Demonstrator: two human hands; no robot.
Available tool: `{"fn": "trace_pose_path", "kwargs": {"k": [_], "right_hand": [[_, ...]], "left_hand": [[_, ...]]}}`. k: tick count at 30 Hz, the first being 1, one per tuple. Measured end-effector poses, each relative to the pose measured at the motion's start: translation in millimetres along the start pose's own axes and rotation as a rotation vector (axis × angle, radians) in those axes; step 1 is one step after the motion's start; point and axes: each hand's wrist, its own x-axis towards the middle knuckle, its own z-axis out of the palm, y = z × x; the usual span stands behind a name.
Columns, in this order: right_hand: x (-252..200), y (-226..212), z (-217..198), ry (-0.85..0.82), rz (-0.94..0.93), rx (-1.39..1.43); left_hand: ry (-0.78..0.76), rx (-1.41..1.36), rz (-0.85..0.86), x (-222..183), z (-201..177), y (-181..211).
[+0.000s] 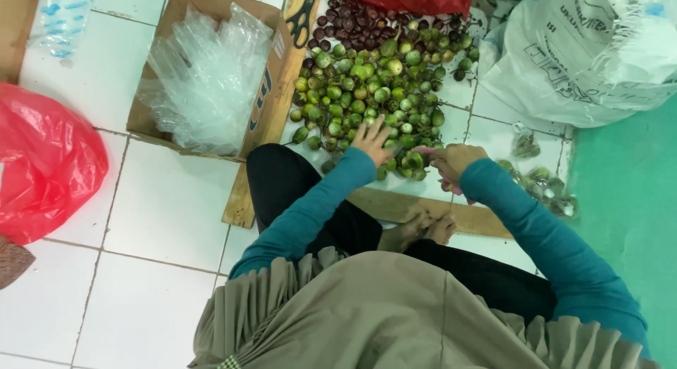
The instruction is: Sorting, wiping, and bagging small green fruits on the floor
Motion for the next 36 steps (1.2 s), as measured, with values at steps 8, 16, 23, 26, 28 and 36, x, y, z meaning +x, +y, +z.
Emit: {"fn": "trace_pose_path", "kwargs": {"k": [8, 16, 23, 26, 28, 36], "right_hand": [[31, -98, -92, 0.114, -0.198, -0.092], [95, -157, -87, 0.193, -0.356, -0.325], [93, -184, -94, 0.307, -0.426, -0.317], [84, -187, -90, 0.285, -0.463, -0.322], [93, -182, -73, 0.262, -0.48, -0.328], [103, -178, -74, 0.256, -0.468, -0.341]], "left_hand": [[0.172, -0.108, -0.1, -77, -53, -73], [0.165, -0.048, -0.201, -104, -53, -80], [0.361, -0.105, -0.102, -121, -69, -74], [0.445, -0.11, -0.1, -126, -76, -75], [0.476, -0.121, -0.123, -129, -74, -82], [0.51, -0.118, -0.137, -124, -58, -78]]}}
